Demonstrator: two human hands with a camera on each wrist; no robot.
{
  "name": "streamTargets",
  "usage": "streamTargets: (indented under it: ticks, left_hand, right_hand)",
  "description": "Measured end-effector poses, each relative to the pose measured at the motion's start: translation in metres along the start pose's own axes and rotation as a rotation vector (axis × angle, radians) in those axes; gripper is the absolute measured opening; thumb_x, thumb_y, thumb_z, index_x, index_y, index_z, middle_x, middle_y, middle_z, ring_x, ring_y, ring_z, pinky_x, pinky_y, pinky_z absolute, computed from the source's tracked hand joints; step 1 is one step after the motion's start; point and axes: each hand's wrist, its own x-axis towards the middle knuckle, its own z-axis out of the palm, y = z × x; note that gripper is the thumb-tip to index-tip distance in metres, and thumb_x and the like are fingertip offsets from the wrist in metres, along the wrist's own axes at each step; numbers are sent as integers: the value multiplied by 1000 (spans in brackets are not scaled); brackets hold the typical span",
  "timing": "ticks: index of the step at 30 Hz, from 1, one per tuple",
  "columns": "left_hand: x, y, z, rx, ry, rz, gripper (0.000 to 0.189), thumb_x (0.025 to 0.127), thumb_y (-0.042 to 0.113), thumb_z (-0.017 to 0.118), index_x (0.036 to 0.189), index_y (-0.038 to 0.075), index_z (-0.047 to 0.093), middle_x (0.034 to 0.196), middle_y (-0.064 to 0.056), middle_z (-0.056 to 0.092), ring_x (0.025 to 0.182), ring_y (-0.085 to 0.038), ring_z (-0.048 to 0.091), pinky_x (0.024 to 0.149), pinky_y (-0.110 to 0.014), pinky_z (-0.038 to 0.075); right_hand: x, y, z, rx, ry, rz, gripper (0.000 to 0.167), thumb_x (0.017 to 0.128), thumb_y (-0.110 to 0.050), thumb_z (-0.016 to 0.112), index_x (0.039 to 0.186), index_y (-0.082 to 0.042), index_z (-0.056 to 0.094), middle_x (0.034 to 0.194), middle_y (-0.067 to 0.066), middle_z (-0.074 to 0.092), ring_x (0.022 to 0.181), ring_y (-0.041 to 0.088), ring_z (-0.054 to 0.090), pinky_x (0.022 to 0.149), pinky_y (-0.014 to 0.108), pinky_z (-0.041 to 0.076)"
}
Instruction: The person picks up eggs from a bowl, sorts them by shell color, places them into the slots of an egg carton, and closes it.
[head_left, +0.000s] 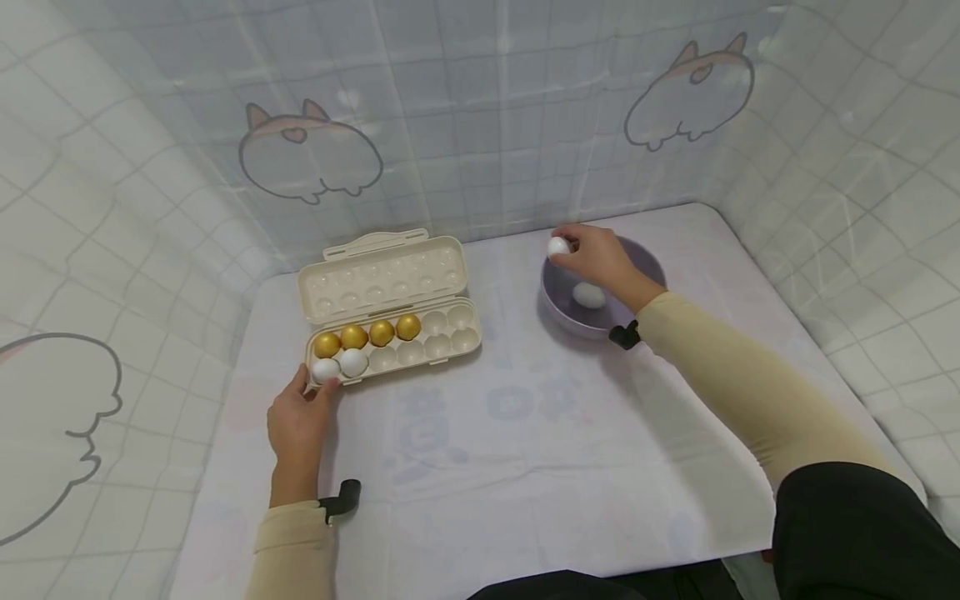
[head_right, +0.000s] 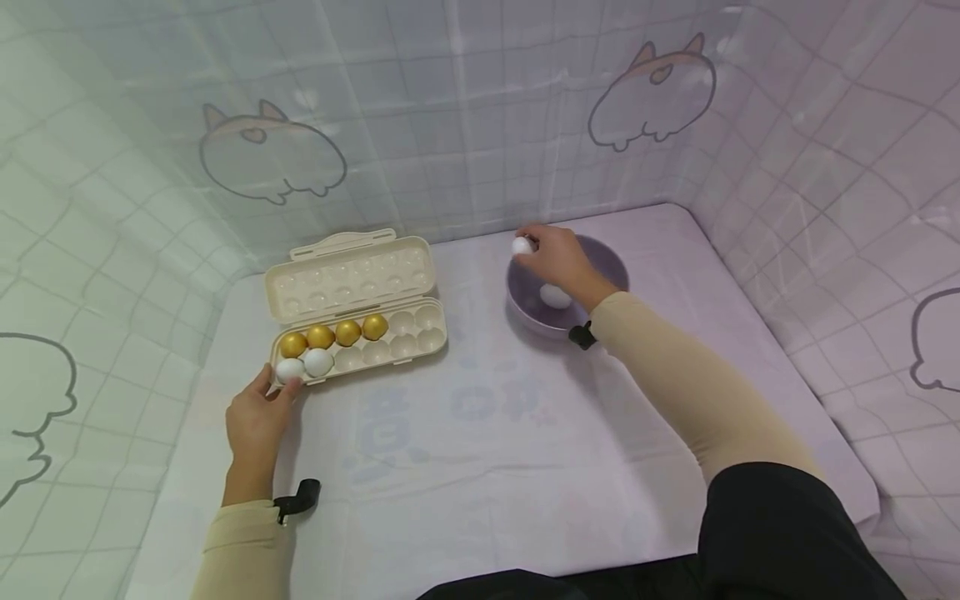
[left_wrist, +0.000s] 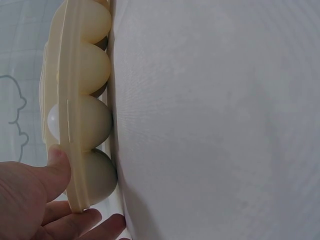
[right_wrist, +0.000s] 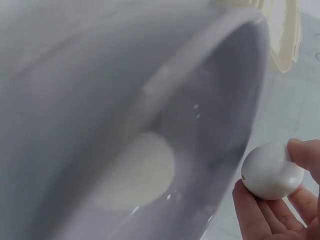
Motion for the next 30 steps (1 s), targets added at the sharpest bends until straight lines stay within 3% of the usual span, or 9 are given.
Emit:
streamTargets:
  ticks: [13, 23, 30]
  left_hand:
    - [1, -1, 0, -7, 6, 24, 74, 103, 41, 68, 164, 17, 33, 160, -20, 48, 138, -43, 60, 117, -61, 44]
    - [2, -3, 2, -19, 9, 8, 74, 103, 39, 69, 164, 18, 34, 162, -16, 45, 140, -40, 60, 119, -59, 44]
    - [1, -2, 2, -19, 6, -1, 73, 103, 39, 68, 165, 19, 33, 163, -16, 45, 140, -40, 60, 120, -59, 43]
  right_hand:
    - [3, -33, 20, 82, -44, -36, 48, 97, -27, 74, 143, -15, 64, 145, 11, 67, 131, 33, 66, 101, 48, 60]
    - [11, -47, 46, 26, -53, -100, 50, 97, -29, 72, 146, -22, 66, 143, 11, 69, 122, 27, 72, 91, 41, 62]
    - [10, -58, 58, 63, -57, -121, 45, 97, -29, 75, 141, -23, 69, 138, 8, 72, 120, 27, 73, 91, 40, 62]
